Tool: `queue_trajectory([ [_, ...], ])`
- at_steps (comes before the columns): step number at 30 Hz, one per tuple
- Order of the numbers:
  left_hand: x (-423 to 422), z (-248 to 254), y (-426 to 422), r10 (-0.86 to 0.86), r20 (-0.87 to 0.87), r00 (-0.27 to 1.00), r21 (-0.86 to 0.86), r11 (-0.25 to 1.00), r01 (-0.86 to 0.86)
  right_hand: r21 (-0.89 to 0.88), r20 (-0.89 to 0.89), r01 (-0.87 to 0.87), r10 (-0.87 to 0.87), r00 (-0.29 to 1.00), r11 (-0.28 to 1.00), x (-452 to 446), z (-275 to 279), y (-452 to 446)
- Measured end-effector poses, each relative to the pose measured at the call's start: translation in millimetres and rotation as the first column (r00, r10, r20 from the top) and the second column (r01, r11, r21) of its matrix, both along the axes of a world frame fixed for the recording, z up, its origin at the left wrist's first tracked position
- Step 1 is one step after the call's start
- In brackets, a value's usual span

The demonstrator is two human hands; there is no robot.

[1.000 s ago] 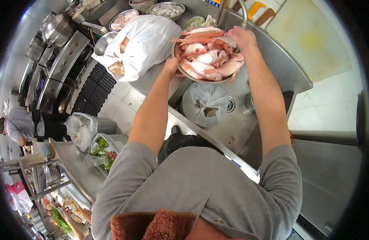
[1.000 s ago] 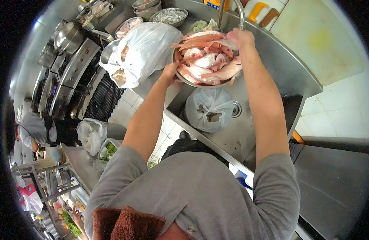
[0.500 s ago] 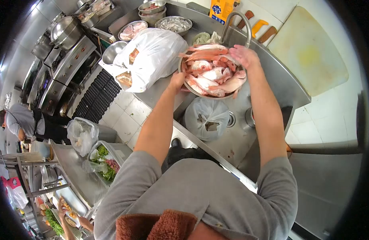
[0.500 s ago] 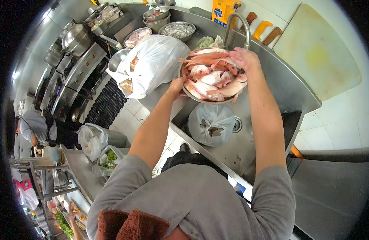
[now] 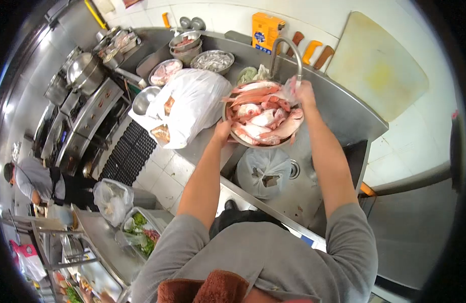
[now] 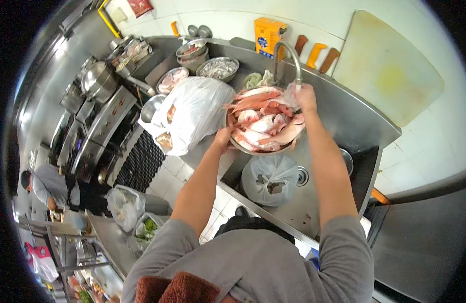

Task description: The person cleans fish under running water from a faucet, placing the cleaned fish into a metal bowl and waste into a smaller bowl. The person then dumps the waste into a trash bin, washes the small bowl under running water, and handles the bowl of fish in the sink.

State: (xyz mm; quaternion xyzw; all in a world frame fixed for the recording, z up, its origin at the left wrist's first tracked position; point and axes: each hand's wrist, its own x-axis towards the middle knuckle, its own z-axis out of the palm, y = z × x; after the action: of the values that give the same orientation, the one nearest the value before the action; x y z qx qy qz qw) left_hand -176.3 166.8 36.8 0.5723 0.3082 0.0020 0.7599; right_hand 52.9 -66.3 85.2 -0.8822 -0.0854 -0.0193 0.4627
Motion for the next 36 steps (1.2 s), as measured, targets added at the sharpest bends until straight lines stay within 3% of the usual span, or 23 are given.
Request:
queue_trajectory([
  [1,6,-15,8,-0.029,-0.016,0.999,-0.008,1.000,0.029,-0.103,0.350,0.128,-0.084,0.933,0.987,19,-38,-8],
  [2,7,-22,8,-0.047,-0.015,0.999,0.003,0.999,0.047,-0.091,0.350,0.146,-0.106,0.931,0.985,24,-55,-22],
  [4,10,-26,11,-0.028,-0.003,1.000,0.006,1.000,0.028,-0.539,0.369,0.028,0.206,0.906,0.842,23,-71,-40],
  [5,10,-28,14,-0.041,0.003,0.999,-0.032,0.999,0.041,-0.528,0.375,0.041,0.190,0.907,0.848,19,-67,-43],
  [6,12,-31,17,-0.054,0.003,0.999,-0.021,0.998,0.054,-0.295,0.034,-0.065,0.078,0.996,0.953,12,-58,-46],
  [7,14,-35,20,-0.032,-0.014,0.999,0.023,0.999,0.033,-0.020,-0.329,-0.065,0.055,0.943,0.998,4,-50,-50],
  [12,23,-21,32,-0.107,0.018,0.994,0.132,0.986,0.104,-0.112,-0.309,-0.155,0.113,0.944,0.982,-31,-38,-58],
  [15,38,-32,47,-0.180,0.018,0.984,0.233,0.957,0.171,0.178,-0.316,-0.051,0.106,0.943,0.983,-64,-43,-66],
  [17,42,-16,49,-0.287,-0.037,0.957,0.411,0.869,0.276,0.253,-0.336,-0.030,0.117,0.935,0.967,-86,-42,-73],
  [18,43,-12,47,-0.306,-0.048,0.951,0.412,0.861,0.298,0.320,-0.356,-0.025,0.145,0.923,0.947,-96,-49,-78],
  [20,49,-4,43,-0.287,0.083,0.954,0.412,0.882,0.229,0.366,-0.362,-0.009,0.151,0.920,0.931,-111,-56,-83],
  [22,69,-23,61,-0.344,0.056,0.937,0.417,0.861,0.291,0.441,-0.384,0.062,0.126,0.915,0.896,-129,-61,-82],
  [26,78,-3,58,-0.434,-0.050,0.899,0.563,0.732,0.385,0.536,-0.417,0.156,0.099,0.904,0.830,-150,-58,-81],
  [28,80,12,53,-0.452,-0.176,0.874,0.786,0.470,0.402,0.542,-0.404,0.198,0.047,0.913,0.817,-155,-62,-77],
  [29,84,12,54,-0.454,-0.175,0.874,0.787,0.469,0.401,0.546,-0.394,0.234,-0.001,0.919,0.804,-158,-61,-74],
  [31,94,14,57,-0.423,-0.347,0.837,0.892,0.127,0.434,0.549,-0.344,0.235,-0.039,0.938,0.802,-160,-59,-68],
  [32,93,17,53,-0.423,-0.347,0.837,0.892,0.126,0.434,0.550,-0.299,0.238,-0.077,0.951,0.801,-163,-58,-64],
  [34,91,37,35,-0.233,-0.564,0.792,0.823,-0.236,0.516,0.592,-0.274,0.229,-0.074,0.959,0.773,-165,-56,-55],
  [36,88,84,0,-0.225,-0.490,0.842,0.862,-0.270,0.429,0.634,-0.243,0.212,-0.069,0.968,0.744,-163,-61,-51],
])
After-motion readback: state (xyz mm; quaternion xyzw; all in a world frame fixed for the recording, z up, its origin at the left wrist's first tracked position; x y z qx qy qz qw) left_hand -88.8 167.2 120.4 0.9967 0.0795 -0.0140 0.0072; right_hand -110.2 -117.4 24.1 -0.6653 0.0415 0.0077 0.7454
